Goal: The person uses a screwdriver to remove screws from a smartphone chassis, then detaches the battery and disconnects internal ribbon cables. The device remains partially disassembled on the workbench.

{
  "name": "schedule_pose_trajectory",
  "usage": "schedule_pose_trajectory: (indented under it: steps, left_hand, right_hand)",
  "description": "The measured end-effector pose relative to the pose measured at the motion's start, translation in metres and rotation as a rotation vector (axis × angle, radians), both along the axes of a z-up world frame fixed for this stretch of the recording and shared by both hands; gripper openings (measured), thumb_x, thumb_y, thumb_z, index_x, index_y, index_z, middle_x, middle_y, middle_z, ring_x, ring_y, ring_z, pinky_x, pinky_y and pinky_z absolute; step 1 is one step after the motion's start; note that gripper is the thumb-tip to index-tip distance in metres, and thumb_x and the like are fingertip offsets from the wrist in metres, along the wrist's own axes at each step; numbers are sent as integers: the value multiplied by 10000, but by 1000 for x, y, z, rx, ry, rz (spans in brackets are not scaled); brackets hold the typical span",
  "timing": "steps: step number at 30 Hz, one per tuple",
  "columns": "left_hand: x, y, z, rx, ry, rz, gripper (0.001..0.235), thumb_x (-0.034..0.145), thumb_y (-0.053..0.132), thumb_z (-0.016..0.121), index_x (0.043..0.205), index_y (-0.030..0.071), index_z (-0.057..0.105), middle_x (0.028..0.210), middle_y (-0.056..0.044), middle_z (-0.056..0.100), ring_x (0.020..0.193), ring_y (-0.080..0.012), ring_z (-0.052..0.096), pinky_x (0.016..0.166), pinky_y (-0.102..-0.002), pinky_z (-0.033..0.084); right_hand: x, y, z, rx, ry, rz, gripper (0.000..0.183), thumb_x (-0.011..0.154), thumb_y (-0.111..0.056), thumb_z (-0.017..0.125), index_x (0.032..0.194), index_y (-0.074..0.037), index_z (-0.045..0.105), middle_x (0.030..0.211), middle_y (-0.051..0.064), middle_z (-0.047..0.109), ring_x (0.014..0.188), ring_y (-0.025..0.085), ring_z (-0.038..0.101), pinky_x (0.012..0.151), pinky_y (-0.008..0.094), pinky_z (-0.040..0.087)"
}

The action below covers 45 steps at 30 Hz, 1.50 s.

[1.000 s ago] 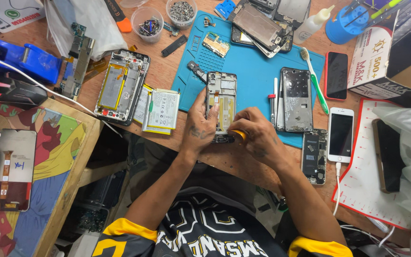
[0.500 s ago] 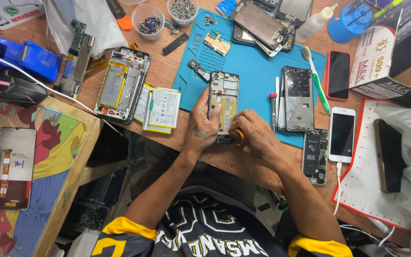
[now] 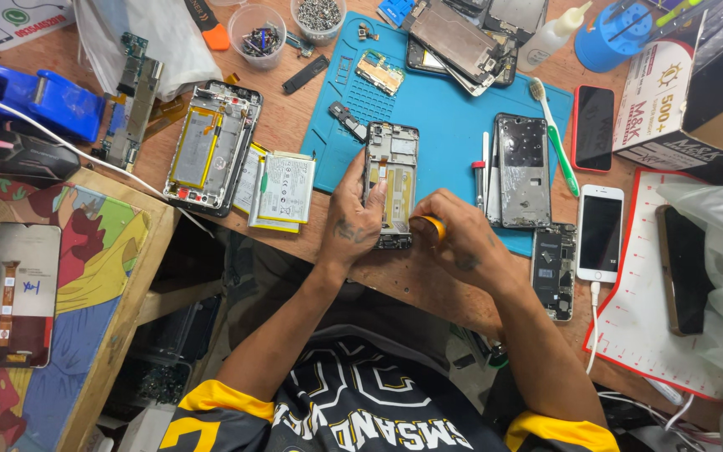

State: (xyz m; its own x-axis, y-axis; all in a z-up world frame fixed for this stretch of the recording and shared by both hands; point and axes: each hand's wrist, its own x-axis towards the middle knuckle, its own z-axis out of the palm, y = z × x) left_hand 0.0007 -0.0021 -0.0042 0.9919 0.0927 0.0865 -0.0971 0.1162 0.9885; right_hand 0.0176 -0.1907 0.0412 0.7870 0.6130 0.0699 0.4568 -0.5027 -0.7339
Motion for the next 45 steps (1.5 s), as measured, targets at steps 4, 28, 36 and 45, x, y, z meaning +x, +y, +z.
schedule_pose_trajectory:
  steps: [4,28,36,45]
  left_hand:
    - [1,0,0,-21,87,4,472,1021,24,500,1483,-37,424,1249,-154,686,1154,-189,674,1024,-315,532]
    - [-15,-2,13,218,17,-3,660,939,124,591,1531,-16,333,1321,-334,605,1225,-461,624,1023,-450,511]
    - [-21,-3,11,319,-147,126,660,931,106,611,1515,-51,346,1390,-342,548,1276,-476,578,1084,-470,481]
    - [-24,1,22,584,-298,391,329,973,42,552,1290,-9,620,1280,-197,632,1174,-376,635,1043,-447,512]
  right_hand:
    - [2,-4,-2,-9,71,-190,117,932,-42,739,1031,-53,676,935,95,737,837,211,730,739,323,566]
    - [25,1,-15,450,147,-377,168,977,-147,760,1039,-1,706,902,30,708,825,74,630,730,207,526]
    - [31,28,11,338,21,-327,149,976,-126,774,1009,3,706,880,30,710,807,63,614,724,213,523]
    - [25,22,-14,464,265,-278,184,1029,-175,688,1073,-2,734,911,24,732,825,72,655,742,223,553]
